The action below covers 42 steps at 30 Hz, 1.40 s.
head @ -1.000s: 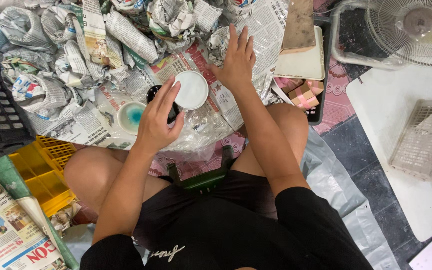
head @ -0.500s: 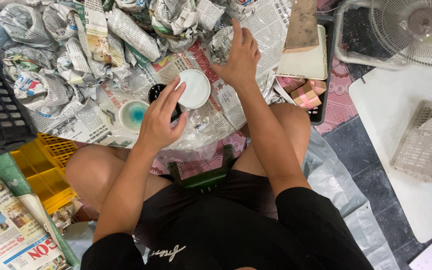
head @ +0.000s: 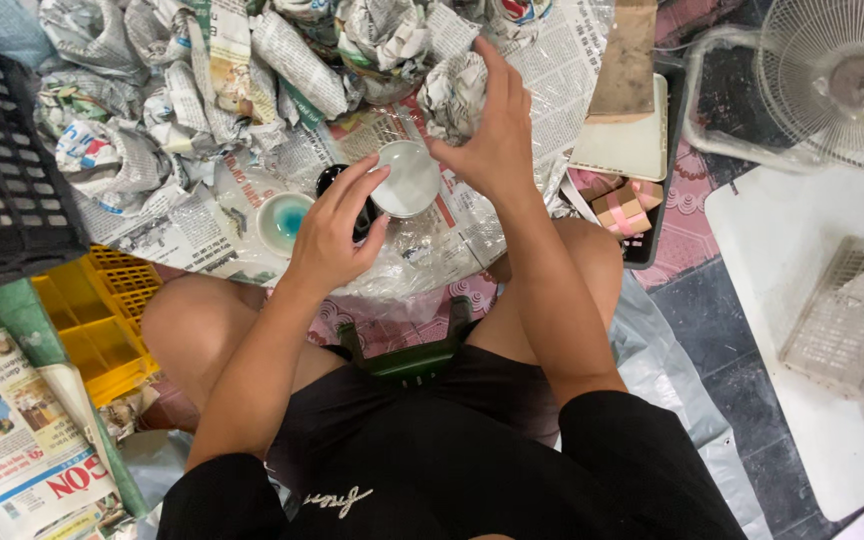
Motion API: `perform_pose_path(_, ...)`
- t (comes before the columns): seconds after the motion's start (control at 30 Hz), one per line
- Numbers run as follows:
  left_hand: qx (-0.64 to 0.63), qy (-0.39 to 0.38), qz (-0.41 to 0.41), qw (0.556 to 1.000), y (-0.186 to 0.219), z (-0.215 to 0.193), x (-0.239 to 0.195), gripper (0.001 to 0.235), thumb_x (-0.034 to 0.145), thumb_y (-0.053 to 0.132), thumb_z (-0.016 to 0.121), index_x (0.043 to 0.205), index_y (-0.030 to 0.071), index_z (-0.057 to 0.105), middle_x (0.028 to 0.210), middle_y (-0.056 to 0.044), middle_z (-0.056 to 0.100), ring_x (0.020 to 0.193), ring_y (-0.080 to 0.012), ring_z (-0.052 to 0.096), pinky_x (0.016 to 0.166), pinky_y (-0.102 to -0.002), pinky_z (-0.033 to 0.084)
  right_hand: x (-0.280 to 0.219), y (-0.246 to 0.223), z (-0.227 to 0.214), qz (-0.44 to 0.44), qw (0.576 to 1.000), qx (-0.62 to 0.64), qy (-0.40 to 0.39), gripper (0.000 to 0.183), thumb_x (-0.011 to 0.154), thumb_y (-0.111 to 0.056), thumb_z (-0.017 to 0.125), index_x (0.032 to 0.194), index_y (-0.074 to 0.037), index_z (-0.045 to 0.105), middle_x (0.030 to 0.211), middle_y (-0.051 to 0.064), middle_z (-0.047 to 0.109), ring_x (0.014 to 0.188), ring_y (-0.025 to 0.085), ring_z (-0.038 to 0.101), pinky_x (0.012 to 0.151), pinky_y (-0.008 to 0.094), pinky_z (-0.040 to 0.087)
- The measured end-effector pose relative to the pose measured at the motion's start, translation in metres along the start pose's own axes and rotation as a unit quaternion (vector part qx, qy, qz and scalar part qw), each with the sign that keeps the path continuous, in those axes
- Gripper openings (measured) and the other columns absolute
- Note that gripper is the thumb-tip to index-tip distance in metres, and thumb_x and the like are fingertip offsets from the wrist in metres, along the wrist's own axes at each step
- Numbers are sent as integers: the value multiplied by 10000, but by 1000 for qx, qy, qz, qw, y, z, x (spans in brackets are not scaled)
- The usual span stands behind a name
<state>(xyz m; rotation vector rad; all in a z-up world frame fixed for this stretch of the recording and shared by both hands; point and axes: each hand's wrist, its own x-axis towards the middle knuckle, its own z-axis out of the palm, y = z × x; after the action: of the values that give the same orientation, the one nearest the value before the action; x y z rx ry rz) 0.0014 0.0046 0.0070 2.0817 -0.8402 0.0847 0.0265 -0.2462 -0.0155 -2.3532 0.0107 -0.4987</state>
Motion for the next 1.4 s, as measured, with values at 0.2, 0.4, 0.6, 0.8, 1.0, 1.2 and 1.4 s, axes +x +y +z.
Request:
perform_pose_path(0.2,-112,-2,-48,993,-27,10,-16,502,1028,181,624,1470,-20,497,1425,-219,618,1316,-343,631,1091,-395,508,-20,-34,-9,-55,992,94,-56,1075,721,-200,946,1589,-73,325,1569,191,434,1473,396,415,1248,468,369)
perform_pose_path(0.4,-382,-23,-180,906,-73,34,-38,820,1077,478,473,1683,-34,268,1335,-203,545,1178,-244,508,1056,-380,396,-35,-64,5,-114,978,150,-91,976,675,-245,962,1466,-90,412,1575,186,433,1481,381,434,1255,471,357)
perform_pose_path(0.6,-467,16,-72,881,-60,31,-26,885,1081,572,508,1649,-22,180,1688,-98,305,1556,-218,352,1304,-377,296,-49,-76,23,-160,959,183,-145,901,719,-289,947,1443,-127,435,1638,187,363,1520,389,388,1268,499,324)
perform_pose_path(0.8,-567,26,-170,805,-71,37,-32,737,1105,537,406,1586,-14,317,1549,-129,485,1427,-225,487,1223,-391,389,-48,-75,23,-173,964,142,-141,654,844,-327,881,1393,-149,572,1647,167,355,1535,409,353,1281,547,272)
perform_pose_path(1.0,-592,43,-149,790,-89,50,-41,679,1124,531,369,1566,15,382,1511,-122,532,1392,-218,530,1193,-390,424,-41,-71,22,-216,963,94,-131,467,871,-288,887,1259,-147,668,1553,155,442,1448,394,398,1220,510,327)
perform_pose_path(1.2,-683,75,-209,696,-102,64,-39,652,1119,517,338,1528,18,434,1445,-114,585,1304,-223,592,1122,-402,480,-39,-74,23,-238,957,91,-140,332,898,-162,864,1132,-126,632,1417,106,544,1347,345,490,1145,481,376)
perform_pose_path(1.4,-643,63,-174,743,-97,53,-38,704,1102,541,425,1547,-4,387,1468,-143,560,1322,-221,577,1143,-400,473,-36,-74,16,-209,953,165,-147,345,937,-12,765,1239,-93,621,1272,105,623,1221,313,581,1076,429,449)
